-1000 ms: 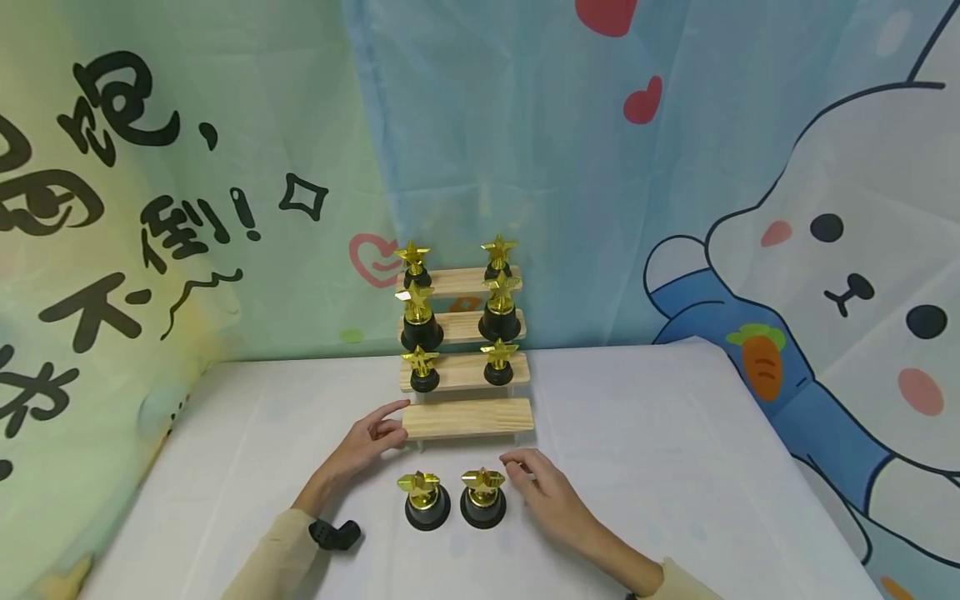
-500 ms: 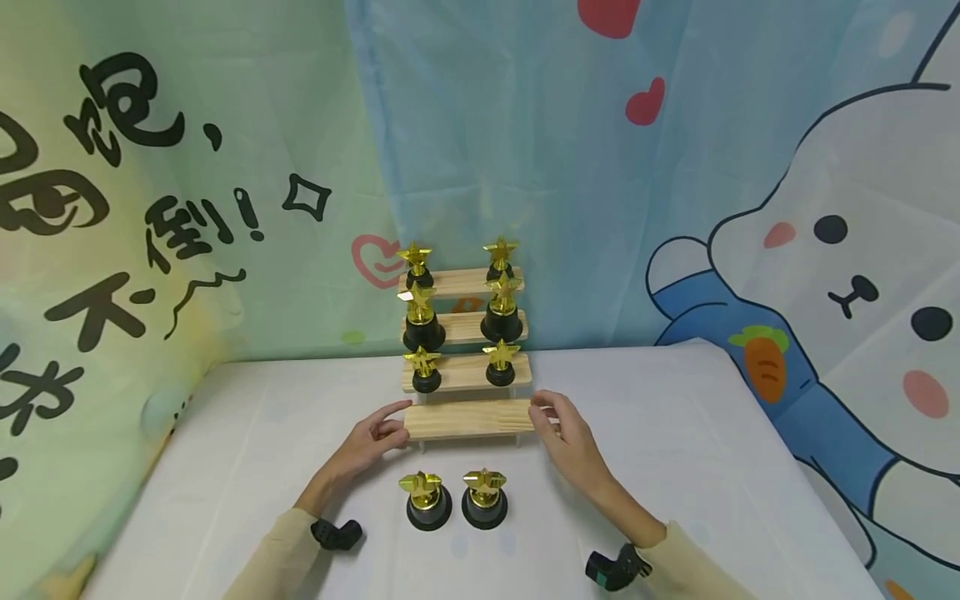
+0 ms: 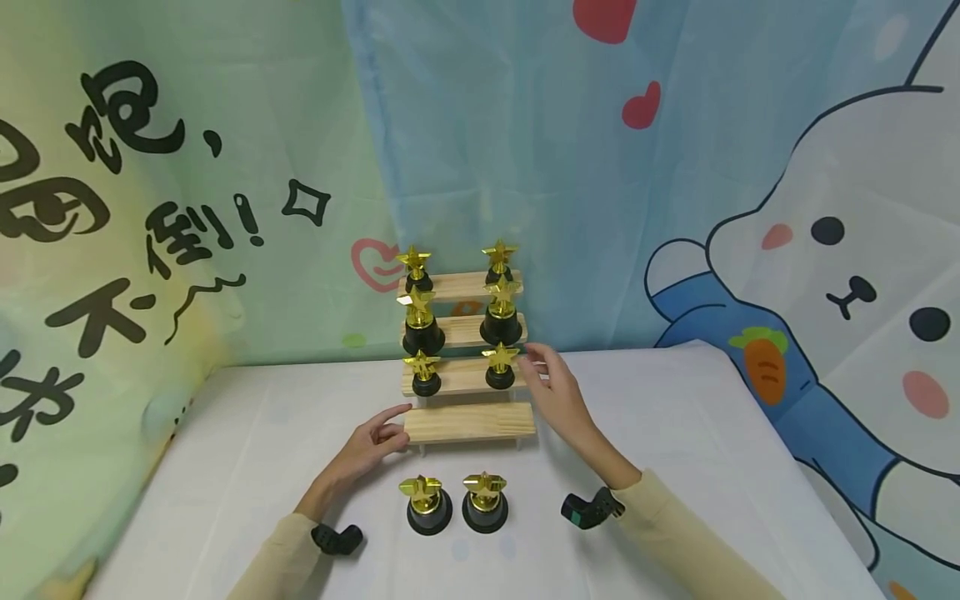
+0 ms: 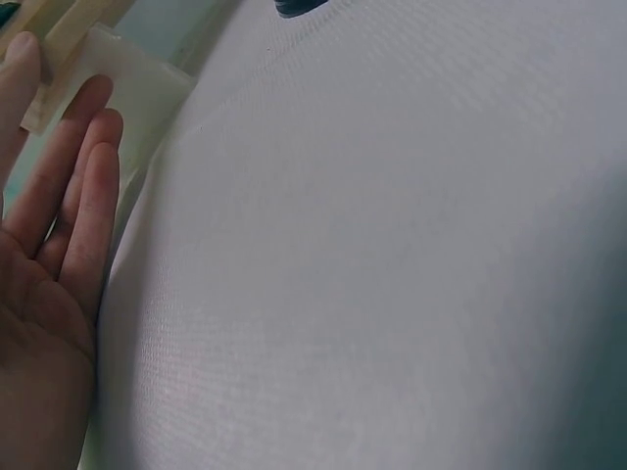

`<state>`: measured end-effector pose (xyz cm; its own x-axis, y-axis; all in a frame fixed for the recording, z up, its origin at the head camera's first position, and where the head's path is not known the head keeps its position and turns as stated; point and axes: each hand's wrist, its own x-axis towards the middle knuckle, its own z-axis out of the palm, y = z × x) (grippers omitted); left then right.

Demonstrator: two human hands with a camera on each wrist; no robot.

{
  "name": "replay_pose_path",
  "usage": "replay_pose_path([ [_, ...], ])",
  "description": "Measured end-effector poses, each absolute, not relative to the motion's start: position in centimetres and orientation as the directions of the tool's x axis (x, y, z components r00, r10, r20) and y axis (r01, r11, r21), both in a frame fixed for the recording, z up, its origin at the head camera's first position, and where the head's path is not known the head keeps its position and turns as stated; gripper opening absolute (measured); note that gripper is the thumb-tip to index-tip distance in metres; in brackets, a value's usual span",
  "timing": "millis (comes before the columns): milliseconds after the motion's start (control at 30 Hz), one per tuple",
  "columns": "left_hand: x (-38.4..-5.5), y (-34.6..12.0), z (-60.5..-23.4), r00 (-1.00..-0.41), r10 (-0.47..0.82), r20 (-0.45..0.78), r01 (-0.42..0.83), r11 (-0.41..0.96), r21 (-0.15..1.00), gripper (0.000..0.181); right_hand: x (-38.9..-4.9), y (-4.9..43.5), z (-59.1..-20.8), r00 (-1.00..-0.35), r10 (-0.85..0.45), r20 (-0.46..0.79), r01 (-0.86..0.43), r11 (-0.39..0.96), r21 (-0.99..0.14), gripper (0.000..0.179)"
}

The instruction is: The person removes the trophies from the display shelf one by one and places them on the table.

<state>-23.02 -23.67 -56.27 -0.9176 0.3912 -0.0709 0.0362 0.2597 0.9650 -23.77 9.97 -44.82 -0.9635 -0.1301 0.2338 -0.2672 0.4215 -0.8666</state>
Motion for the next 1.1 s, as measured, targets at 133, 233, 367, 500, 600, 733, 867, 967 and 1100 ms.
replay_pose_path([
  [133, -23.0, -23.7, -56.1, -0.918, 0.389, -0.082, 0.023, 0.258, 0.966, 0.059, -24.7, 9.4, -44.5, -0.963, -0.149, 0.226, -0.268, 0.408, -0.873, 0.047],
  [233, -23.0, -23.7, -56.1, -0.918, 0.388, -0.083, 0.021, 0.257, 0.966, 0.059, -25.1, 9.3, -44.5, -0.963, -0.16, 0.219, -0.265, 0.389, -0.882, 0.046],
  [367, -23.1, -23.7, -56.3, -0.917, 0.392, -0.068, 0.04, 0.262, 0.964, 0.059, -25.3, 9.2, -44.4, -0.962, -0.164, 0.217, -0.265, 0.392, -0.881, 0.044],
  [500, -23.1, -23.7, -56.3, -0.92, 0.386, -0.071, 0.036, 0.265, 0.964, 0.059, -25.5, 9.1, -44.3, -0.962, -0.167, 0.216, -0.267, 0.412, -0.871, 0.04],
  [600, -23.0, -23.7, -56.2, -0.923, 0.377, -0.081, 0.025, 0.266, 0.964, 0.059, -25.7, 9.0, -44.4, -0.96, -0.181, 0.215, -0.273, 0.424, -0.863, 0.037],
  [733, -23.1, -23.7, -56.2, -0.923, 0.377, -0.082, 0.023, 0.267, 0.963, 0.059, -25.7, 9.1, -44.5, -0.965, -0.174, 0.198, -0.255, 0.428, -0.867, 0.034],
  [867, -23.1, -23.7, -56.2, -0.923, 0.378, -0.078, 0.029, 0.27, 0.963, 0.059, -25.8, 9.1, -44.5, -0.971, -0.158, 0.179, -0.229, 0.404, -0.886, 0.034],
  [967, -23.1, -23.7, -56.2, -0.923, 0.378, -0.077, 0.033, 0.275, 0.961, 0.059, -25.9, 9.2, -44.6, -0.973, -0.158, 0.17, -0.219, 0.384, -0.897, 0.033],
  [1100, -23.1, -23.7, -56.2, -0.924, 0.374, -0.085, 0.022, 0.274, 0.962, 0.058, -25.9, 9.2, -44.5, -0.975, -0.159, 0.156, -0.205, 0.366, -0.908, 0.032],
])
